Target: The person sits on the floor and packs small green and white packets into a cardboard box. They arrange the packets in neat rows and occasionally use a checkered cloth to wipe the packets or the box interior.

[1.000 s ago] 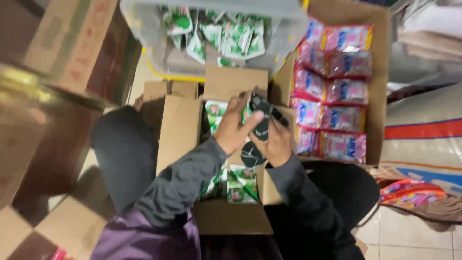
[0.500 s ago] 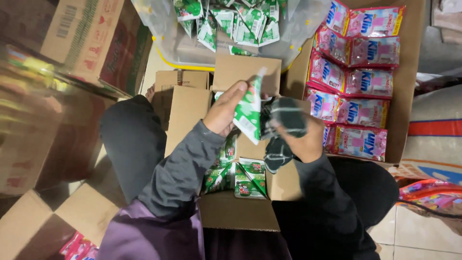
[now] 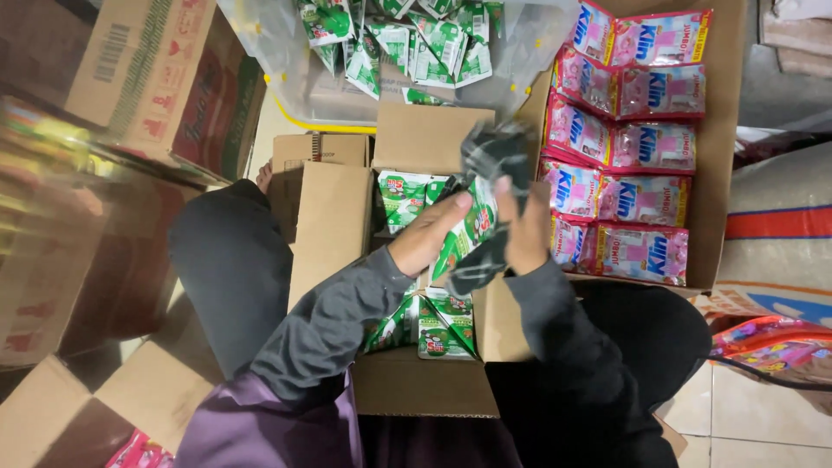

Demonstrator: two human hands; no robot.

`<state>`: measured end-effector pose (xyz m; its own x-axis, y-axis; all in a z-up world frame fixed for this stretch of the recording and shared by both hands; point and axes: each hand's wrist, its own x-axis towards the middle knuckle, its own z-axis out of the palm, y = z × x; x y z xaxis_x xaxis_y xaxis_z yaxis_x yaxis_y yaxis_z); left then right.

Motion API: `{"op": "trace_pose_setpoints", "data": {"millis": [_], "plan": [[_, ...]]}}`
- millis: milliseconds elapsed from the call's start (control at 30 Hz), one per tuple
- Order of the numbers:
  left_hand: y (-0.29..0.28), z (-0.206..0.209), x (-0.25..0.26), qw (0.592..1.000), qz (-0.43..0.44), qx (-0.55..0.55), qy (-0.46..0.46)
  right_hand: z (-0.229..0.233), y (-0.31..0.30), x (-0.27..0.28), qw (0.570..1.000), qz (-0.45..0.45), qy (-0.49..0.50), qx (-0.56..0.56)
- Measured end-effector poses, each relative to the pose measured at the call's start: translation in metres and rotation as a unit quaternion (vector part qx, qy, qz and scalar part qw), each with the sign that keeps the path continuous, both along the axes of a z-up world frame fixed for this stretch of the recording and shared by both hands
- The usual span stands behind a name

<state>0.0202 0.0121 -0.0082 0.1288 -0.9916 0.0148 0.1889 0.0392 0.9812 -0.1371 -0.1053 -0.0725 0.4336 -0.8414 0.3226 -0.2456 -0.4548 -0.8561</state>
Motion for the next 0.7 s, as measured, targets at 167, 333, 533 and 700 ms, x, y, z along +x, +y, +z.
{"op": "trace_pose_setpoints", "data": {"millis": [167,333,533,700], "plan": [[-0.002,0.016,0.031,0.979,-0.054,0.031,0.193,0.061,-0.010,-0.013,0.986,-0.044,-0.105,0.120],[0.013,0.007,0.076,0.953,0.040,0.036,0.299,0.080,-0.026,-0.030,0.929,-0.053,-0.293,0.219],[0.056,0.013,0.091,0.995,-0.017,-0.081,0.063,0.069,-0.039,-0.043,0.979,-0.064,-0.160,0.111],[0.059,0.003,0.080,0.989,0.112,-0.013,-0.093,0.085,-0.030,-0.036,0.989,-0.031,-0.133,0.052]]}}
